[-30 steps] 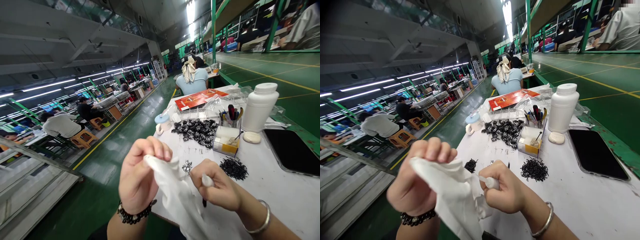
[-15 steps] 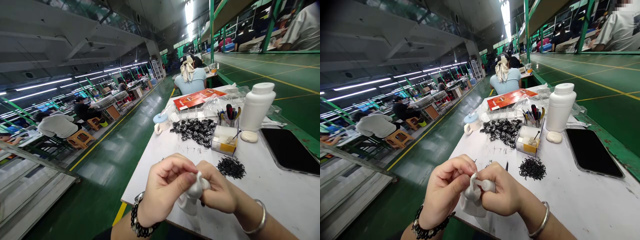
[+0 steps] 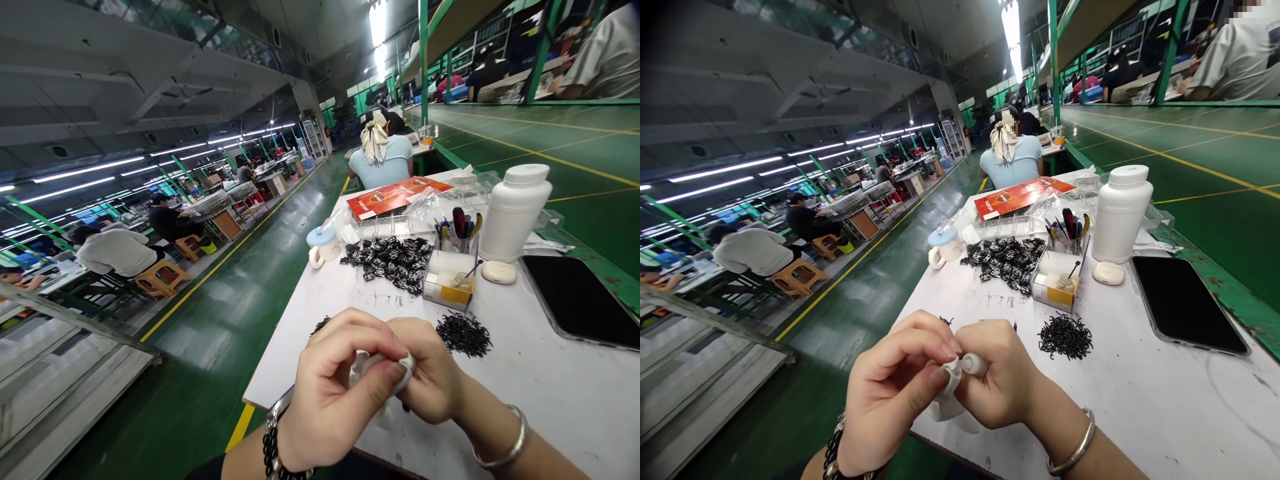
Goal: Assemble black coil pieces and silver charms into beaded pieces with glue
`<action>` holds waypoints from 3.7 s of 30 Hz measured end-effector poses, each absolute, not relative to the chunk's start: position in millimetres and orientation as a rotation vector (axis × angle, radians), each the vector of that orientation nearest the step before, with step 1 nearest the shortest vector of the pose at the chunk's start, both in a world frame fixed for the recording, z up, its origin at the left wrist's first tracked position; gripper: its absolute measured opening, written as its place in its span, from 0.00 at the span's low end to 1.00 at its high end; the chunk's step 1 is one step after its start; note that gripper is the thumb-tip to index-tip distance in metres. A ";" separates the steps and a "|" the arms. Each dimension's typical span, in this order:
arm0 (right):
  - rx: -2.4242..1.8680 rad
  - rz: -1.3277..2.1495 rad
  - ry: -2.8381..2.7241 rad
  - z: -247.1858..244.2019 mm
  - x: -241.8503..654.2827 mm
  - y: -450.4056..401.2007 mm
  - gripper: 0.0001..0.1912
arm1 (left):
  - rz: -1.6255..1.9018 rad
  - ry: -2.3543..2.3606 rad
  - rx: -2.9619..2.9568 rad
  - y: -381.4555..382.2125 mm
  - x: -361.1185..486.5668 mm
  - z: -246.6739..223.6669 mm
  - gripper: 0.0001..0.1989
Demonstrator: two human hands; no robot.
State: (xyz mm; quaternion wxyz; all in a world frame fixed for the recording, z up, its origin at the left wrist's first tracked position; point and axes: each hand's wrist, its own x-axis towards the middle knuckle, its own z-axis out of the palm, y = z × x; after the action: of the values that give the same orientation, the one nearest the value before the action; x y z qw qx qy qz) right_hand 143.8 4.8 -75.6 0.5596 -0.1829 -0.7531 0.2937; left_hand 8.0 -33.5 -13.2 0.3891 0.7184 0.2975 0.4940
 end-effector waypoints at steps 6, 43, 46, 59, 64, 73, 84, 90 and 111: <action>-0.500 0.357 -1.707 -79.8 140.3 5.8 0.13 | 1.360 0.772 1.966 -36.6 12.4 -15.4 0.09; -0.611 0.101 -1.585 -80.6 137.1 4.2 0.12 | 1.577 0.691 1.703 -40.6 31.5 -27.1 0.03; -0.615 0.101 -1.584 -80.3 137.3 4.1 0.11 | 1.590 0.705 1.715 -39.4 32.6 -25.7 0.03; -0.672 0.116 -1.583 -83.5 138.8 7.0 0.08 | 1.703 0.720 1.652 -38.3 27.2 -18.3 0.02; -0.692 0.129 -1.542 -80.0 142.7 5.9 0.08 | 1.694 0.831 1.600 -31.0 17.3 -18.2 0.01; -0.683 0.153 -1.576 -79.0 141.8 5.0 0.08 | 1.712 0.898 1.455 -35.7 20.1 -16.8 0.06; -0.656 0.310 -1.538 -74.9 141.6 5.3 0.10 | 1.574 0.883 1.541 -31.3 16.5 -23.2 0.05; -0.658 0.457 -1.509 -75.1 141.5 4.6 0.12 | 1.515 0.852 1.498 -29.4 16.0 -23.6 0.01; -0.546 0.254 -1.542 -76.7 139.7 3.2 0.07 | 1.539 0.755 1.553 -30.9 18.6 -22.2 0.07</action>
State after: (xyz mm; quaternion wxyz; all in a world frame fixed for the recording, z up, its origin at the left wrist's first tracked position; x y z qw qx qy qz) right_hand 139.7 3.2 -76.7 0.6765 -0.2430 -0.6860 0.1130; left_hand 18.6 -30.9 -22.2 0.4025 0.6145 0.2988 0.6092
